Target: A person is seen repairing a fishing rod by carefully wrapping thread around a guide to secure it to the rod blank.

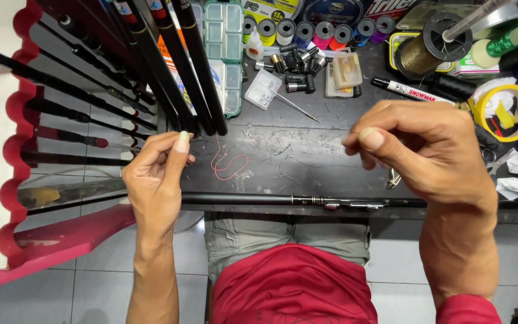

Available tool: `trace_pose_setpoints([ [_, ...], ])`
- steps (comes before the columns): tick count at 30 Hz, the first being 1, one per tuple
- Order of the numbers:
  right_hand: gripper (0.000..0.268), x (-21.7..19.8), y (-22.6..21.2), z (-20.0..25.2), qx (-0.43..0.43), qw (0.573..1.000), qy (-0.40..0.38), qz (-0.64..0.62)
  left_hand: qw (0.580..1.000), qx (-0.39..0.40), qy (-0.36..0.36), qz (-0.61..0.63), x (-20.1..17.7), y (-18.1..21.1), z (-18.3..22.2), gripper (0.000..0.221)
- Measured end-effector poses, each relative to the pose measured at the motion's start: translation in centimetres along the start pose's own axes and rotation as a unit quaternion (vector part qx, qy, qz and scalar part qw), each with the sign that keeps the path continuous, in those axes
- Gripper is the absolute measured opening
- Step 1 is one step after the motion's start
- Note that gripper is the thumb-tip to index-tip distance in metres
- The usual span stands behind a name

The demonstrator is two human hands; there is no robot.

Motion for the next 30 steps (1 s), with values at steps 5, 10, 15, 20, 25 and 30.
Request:
trace_pose_setpoints([
  [5,0.02,0.5,-1.7,-1.4,-0.023,0.999,-0.008,0.038,0.999,0.004,0.008,-0.031,-1.2,-1.4,0.1,0.012],
  [10,0.028,-0.8,-1.8,-1.5,-0.01,0.999,0.048,0.015,0.995,0.022,0.036,-0.091,-2.9,-3.6,0.2,0.014],
  [15,0.031,-3.1,-0.5,-0.3,0.01,0.993,0.116,0.016,0.971,0.02,0.015,-0.236,-3.0,-5.4,0.4,0.017],
  [20,0.024,-1.6,-1.6,-1.5,-0.007,0.997,0.067,0.03,0.973,0.036,-0.062,-0.221,-1.2,-4.7,0.7,0.017],
  [25,0.017,1.1,-3.8,-3.1,-0.067,0.994,-0.016,0.087,0.964,0.138,-0.091,-0.206,0.2,-1.5,0.8,0.012],
  [30,0.014,2.1,-5.3,-3.9,-0.127,0.988,-0.021,0.085,0.962,0.199,-0.06,-0.175,0.3,0.1,0.8,0.01],
])
Point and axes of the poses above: each hand's wrist, its own z-axis away from the middle knuckle, its own x-axis out of the palm, y = z × x, the point moved 7 cm from there along -z, towards the middle knuckle, and after that the axes turned 4 degrees about x, right-handed, at the moved point
